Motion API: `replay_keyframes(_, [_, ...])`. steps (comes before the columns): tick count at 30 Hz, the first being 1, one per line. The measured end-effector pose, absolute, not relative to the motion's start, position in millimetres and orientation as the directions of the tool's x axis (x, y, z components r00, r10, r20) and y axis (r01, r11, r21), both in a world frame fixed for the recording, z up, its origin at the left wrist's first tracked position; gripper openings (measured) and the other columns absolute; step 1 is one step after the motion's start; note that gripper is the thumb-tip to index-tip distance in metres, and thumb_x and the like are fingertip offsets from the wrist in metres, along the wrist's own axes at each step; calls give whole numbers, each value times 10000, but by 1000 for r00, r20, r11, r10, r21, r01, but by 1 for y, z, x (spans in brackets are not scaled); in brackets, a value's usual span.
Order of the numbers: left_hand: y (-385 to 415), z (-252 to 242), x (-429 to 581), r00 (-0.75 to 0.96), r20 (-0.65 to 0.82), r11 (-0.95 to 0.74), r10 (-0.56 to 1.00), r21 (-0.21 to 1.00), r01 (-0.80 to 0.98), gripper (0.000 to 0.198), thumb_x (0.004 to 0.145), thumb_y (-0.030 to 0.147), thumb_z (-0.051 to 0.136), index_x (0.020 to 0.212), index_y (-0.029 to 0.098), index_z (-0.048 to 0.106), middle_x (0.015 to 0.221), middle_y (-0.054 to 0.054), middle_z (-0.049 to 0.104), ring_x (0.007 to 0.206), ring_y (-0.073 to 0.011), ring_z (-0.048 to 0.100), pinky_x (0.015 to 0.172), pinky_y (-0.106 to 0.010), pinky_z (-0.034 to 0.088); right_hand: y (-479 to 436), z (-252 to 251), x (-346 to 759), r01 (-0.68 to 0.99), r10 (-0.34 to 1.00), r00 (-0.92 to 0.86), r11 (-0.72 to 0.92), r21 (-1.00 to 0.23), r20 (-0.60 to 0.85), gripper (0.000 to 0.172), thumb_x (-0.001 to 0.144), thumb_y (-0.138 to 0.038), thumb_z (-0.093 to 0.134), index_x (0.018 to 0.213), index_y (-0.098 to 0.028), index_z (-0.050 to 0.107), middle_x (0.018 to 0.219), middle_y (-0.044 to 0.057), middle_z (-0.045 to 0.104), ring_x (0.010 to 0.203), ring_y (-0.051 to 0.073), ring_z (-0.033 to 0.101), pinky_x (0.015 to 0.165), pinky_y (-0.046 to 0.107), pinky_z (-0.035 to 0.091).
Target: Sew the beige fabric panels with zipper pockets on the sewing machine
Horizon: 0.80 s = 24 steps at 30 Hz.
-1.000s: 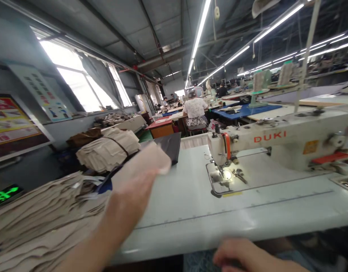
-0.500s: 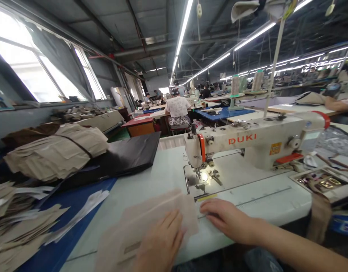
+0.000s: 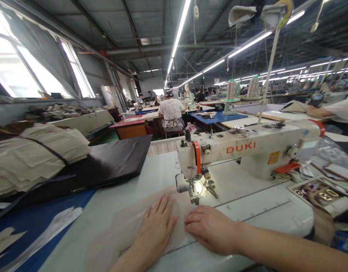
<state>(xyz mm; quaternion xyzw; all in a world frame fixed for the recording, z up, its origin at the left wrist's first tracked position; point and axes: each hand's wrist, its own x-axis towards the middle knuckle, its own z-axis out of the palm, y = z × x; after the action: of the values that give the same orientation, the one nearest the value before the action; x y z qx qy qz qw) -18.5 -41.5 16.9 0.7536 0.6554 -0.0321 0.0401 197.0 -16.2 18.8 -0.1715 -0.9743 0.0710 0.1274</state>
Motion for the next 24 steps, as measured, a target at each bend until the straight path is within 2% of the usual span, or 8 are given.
replay_keyframes(3, [-33, 13, -18, 167, -45, -164, 985, 56, 985, 557, 1007, 407, 341, 1515, 192, 418, 1586, -138, 342, 1470, -326, 315, 1152, -589, 297, -7, 15, 203, 297, 332, -911, 940, -170, 246, 226, 954, -157, 487, 1069, -137, 681, 1078, 108, 720, 992, 209, 636, 955, 327, 457])
replay_keyframes(7, [-40, 9, -20, 199, 101, -206, 975, 63, 976, 527, 993, 364, 409, 1477, 165, 474, 1551, -167, 407, 1447, -353, 354, 1123, -609, 344, -4, 16, 206, 239, 296, -897, 950, -202, 327, 235, 960, -155, 461, 1048, -156, 679, 988, 90, 726, 920, 198, 643, 907, 317, 469])
replay_keyframes(12, [-64, 16, -68, 303, 371, -336, 878, 28, 941, 400, 990, 279, 423, 1336, 207, 611, 1443, -108, 569, 1346, -250, 512, 1108, -467, 431, 4, 18, 208, 198, 294, -801, 952, -233, 521, 245, 1012, -183, 424, 946, -175, 660, 799, 61, 672, 783, 193, 610, 760, 302, 469])
replay_keyframes(15, [-77, 31, -135, 18, 400, -60, 916, 92, 994, 368, 949, 253, 430, 1198, 204, 697, 1301, -89, 680, 1223, -224, 614, 1062, -398, 478, 13, 7, 208, 206, 298, -739, 954, -219, 604, 239, 1024, -190, 423, 937, -176, 645, 761, 54, 642, 718, 179, 591, 674, 281, 451])
replay_keyframes(17, [-85, 45, -185, -226, 353, 195, 908, 123, 973, 366, 909, 272, 452, 1141, 187, 721, 1246, -101, 709, 1183, -249, 640, 1046, -404, 483, 16, -2, 207, 214, 314, -705, 949, -232, 635, 242, 1031, -208, 428, 906, -184, 634, 736, 43, 624, 686, 168, 585, 643, 273, 441])
replay_keyframes(19, [-92, 58, -227, -379, 309, 358, 872, 125, 925, 371, 868, 285, 475, 1092, 149, 737, 1198, -142, 725, 1126, -299, 669, 989, -426, 511, 16, -8, 207, 217, 330, -686, 943, -251, 649, 240, 1034, -222, 438, 888, -191, 627, 725, 33, 617, 669, 158, 586, 631, 264, 443])
replay_keyframes(21, [-99, 66, -254, -473, 260, 457, 842, 124, 881, 341, 823, 267, 502, 991, 124, 761, 1098, -169, 753, 1018, -332, 710, 899, -423, 546, 16, -10, 206, 216, 335, -676, 942, -259, 657, 233, 1032, -226, 450, 883, -195, 627, 724, 28, 619, 665, 152, 592, 633, 256, 454])
replay_keyframes(24, [-108, 65, -269, -553, 191, 537, 811, 132, 833, 301, 809, 235, 500, 881, 149, 779, 967, -136, 783, 921, -309, 739, 826, -361, 556, 16, -7, 204, 213, 333, -676, 942, -258, 658, 237, 1027, -225, 456, 866, -201, 628, 707, 21, 620, 649, 148, 597, 616, 248, 462])
